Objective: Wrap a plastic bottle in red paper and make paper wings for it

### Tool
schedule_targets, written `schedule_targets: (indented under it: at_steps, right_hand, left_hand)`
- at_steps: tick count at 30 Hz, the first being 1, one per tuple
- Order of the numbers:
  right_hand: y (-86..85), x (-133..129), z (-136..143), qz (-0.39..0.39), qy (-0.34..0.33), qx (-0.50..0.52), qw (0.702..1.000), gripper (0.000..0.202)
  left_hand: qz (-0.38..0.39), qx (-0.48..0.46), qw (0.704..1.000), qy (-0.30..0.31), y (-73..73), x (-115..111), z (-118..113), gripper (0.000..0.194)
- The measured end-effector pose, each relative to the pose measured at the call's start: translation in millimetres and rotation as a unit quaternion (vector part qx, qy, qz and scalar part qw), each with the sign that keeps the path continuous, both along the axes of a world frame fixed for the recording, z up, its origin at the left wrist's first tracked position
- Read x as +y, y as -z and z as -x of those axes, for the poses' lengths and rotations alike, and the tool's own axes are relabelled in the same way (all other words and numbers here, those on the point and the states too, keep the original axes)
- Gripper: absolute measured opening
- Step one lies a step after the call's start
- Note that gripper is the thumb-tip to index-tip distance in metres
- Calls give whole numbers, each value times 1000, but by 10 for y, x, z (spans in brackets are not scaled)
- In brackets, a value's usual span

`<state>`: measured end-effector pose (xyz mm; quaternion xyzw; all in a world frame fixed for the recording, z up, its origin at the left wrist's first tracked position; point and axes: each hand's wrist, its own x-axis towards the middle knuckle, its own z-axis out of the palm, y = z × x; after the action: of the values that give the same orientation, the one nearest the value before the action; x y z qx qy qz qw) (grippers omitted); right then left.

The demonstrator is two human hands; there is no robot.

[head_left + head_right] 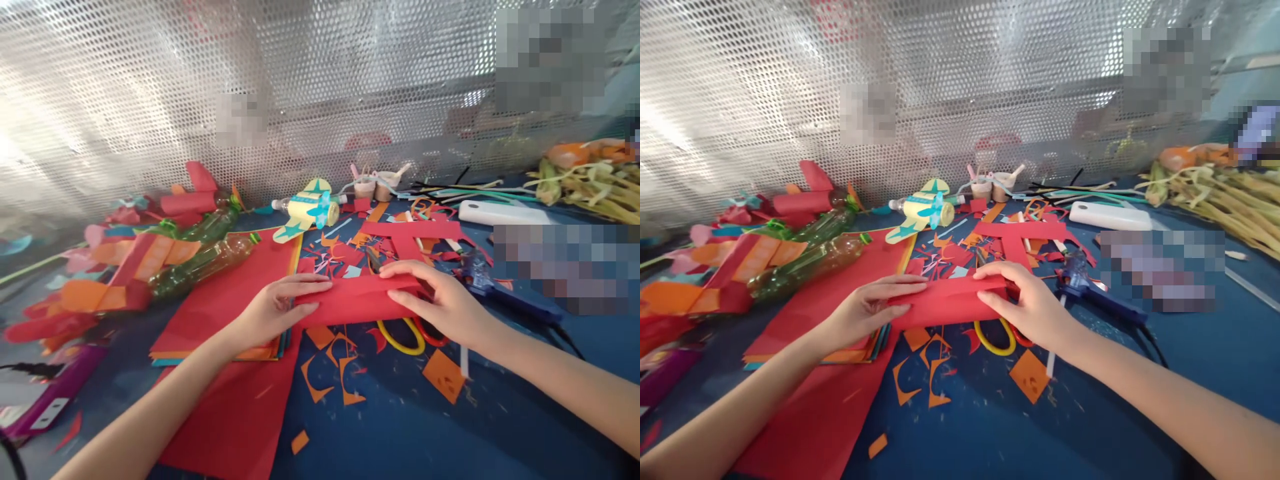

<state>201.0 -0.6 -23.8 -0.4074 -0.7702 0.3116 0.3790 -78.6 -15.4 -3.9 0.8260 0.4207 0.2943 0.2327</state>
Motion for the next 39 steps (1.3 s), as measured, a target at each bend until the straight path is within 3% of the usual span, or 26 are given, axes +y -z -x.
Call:
schedule_targets:
  at_steps: [5,9,15,19,24,30,34,39]
  right_hand:
    - [23,2,23,-9,-7,37,999,17]
    - [38,-4,15,-18,-8,54,998,13]
    - [1,21,-28,-26,-63,52,996,17]
    - [-30,33,-33,-23,-60,30,997,16]
    - [-17,32,-29,-13,-46,20,999,15]
    - [52,61,-46,11,-31,41,999,14]
    - [71,68,-58,25,-21,42,999,15]
    - [65,92,-58,42,-25,46,998,14]
  left_hand:
    - [-15,2,1000,-4,45,-20,18,28]
    - [-84,36,996,13,104,-49,35,30]
    - [-150,71,985,41,119,-50,67,34]
    - [-111,70,991,41,127,-4,111,32]
    - [1,-23,999,33,220,34,214,77]
    - [135,-160,976,53,291,16,226,87]
    - [121,-140,981,56,232,-12,225,90]
    - [12,15,999,37,122,-83,204,76]
